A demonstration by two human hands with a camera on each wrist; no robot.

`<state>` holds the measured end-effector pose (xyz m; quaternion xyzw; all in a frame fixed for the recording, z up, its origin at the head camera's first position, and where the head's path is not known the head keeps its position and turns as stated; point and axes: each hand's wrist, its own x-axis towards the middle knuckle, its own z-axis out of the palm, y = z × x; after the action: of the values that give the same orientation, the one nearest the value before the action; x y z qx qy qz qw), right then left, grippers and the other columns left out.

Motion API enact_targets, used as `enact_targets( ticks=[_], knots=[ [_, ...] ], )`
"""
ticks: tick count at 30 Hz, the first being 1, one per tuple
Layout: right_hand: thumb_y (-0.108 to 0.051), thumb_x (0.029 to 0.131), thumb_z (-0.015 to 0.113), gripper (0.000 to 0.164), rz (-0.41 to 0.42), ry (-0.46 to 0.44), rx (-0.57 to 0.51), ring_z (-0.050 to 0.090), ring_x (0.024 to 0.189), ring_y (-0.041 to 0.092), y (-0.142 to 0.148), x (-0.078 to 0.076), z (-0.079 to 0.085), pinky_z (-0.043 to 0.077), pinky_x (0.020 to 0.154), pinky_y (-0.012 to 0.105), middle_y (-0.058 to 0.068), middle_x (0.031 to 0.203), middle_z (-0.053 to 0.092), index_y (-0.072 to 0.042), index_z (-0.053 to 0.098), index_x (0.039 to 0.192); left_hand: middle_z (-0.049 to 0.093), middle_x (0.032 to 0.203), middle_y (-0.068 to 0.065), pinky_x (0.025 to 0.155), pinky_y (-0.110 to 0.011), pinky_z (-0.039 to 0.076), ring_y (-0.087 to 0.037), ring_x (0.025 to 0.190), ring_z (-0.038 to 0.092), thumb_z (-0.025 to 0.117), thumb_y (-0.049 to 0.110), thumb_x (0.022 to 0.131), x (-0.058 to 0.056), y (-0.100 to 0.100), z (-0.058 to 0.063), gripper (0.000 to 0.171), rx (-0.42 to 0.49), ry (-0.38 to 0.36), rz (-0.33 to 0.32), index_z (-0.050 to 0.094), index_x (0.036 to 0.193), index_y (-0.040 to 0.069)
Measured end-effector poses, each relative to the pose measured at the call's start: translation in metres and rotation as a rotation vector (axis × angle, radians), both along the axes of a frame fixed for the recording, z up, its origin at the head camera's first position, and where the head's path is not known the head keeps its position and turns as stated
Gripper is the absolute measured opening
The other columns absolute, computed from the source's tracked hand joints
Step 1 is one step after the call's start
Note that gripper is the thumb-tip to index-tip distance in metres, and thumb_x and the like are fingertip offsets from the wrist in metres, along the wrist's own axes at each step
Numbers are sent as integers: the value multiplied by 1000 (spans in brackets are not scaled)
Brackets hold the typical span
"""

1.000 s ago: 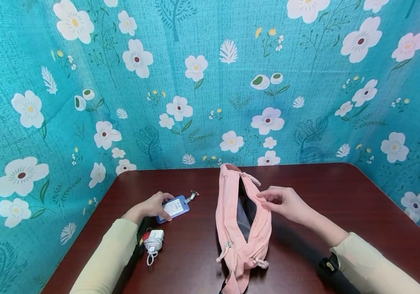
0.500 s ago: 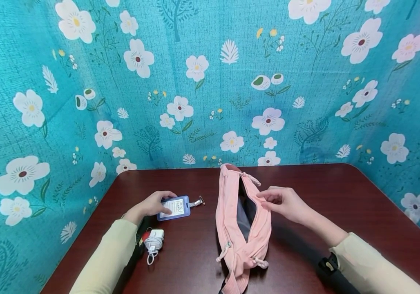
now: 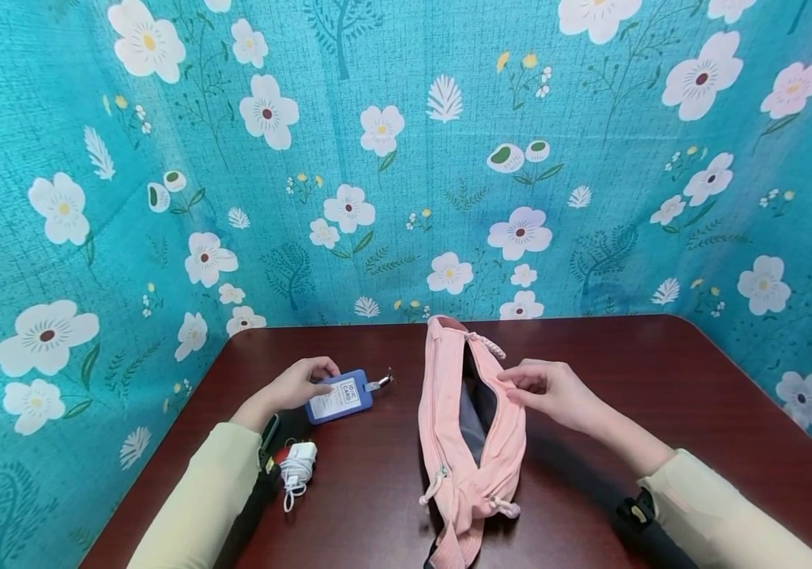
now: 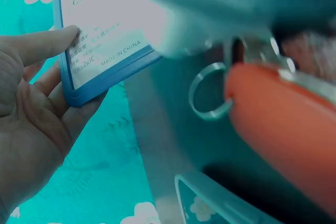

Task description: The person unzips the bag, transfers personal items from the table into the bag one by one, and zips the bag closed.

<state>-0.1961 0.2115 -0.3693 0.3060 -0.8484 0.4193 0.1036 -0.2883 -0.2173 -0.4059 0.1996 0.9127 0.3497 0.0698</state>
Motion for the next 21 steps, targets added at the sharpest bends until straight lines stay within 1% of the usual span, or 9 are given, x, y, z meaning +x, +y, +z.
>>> enact_targets(
  ticks=[2, 4, 8, 11, 14, 17, 19, 21],
  knots=[
    [8, 82, 71, 23, 16, 10, -5, 57, 63, 9, -1, 3, 4, 45, 53, 26, 6, 78, 64, 7, 69, 104, 63, 99, -5, 83, -39, 49, -22, 90, 57, 64, -4, 89, 1, 2, 4, 19, 20, 6, -12, 61, 103, 9],
    [9, 81, 71, 23, 21, 14, -7, 57, 63, 10, -1, 3, 5, 45, 52, 26, 6, 78, 64, 8, 69, 104, 63, 99, -7, 81, -38, 48, -23, 89, 57, 62, -5, 90, 3, 4, 8, 19, 37, 18, -20, 59, 104, 8],
    [8, 82, 71, 24, 2, -4, 1, 58, 63, 10, 1, -3, -3, 46, 53, 26, 5, 79, 65, 6, 70, 106, 63, 98, -9, 80, -37, 46, -24, 88, 56, 60, -4, 92, 6, 9, 17, 19, 70, 51, -18, 56, 107, 5],
    [2, 83, 73, 25, 5, -25, -4, 59, 65, 9, 7, -12, -17, 47, 54, 25, 1, 81, 65, 2, 70, 108, 63, 98, -11, 76, -34, 47, -24, 85, 56, 60, -4, 92, 9, 14, 23, 20, 121, 49, 5, 55, 110, 4],
    [-1, 84, 74, 26, 7, -31, -5, 60, 67, 8, 11, -18, -24, 48, 56, 25, -1, 84, 66, 1, 70, 109, 64, 101, -14, 72, -32, 48, -25, 85, 58, 60, -5, 92, 12, 20, 29, 24, 184, 37, 26, 56, 115, 1],
    [0, 83, 74, 27, 3, -31, -8, 61, 68, 10, 11, -20, -25, 49, 56, 26, 0, 84, 66, 0, 71, 109, 65, 107, -15, 74, -31, 49, -26, 88, 58, 61, -4, 91, 17, 27, 33, 30, 214, 26, 54, 59, 121, 0],
    [0, 83, 74, 26, 0, -26, -4, 61, 68, 10, 11, -20, -25, 49, 56, 26, -1, 84, 66, 0, 71, 109, 65, 110, -14, 76, -31, 49, -26, 91, 58, 63, -2, 91, 21, 32, 35, 32, 209, 11, 82, 62, 122, 2],
    [-1, 83, 75, 27, 0, -30, -3, 61, 67, 10, 11, -20, -23, 49, 56, 26, -2, 84, 66, -1, 71, 109, 65, 111, -14, 77, -32, 50, -26, 92, 57, 63, -2, 91, 25, 38, 37, 31, 208, -2, 94, 63, 122, 1]
  ],
)
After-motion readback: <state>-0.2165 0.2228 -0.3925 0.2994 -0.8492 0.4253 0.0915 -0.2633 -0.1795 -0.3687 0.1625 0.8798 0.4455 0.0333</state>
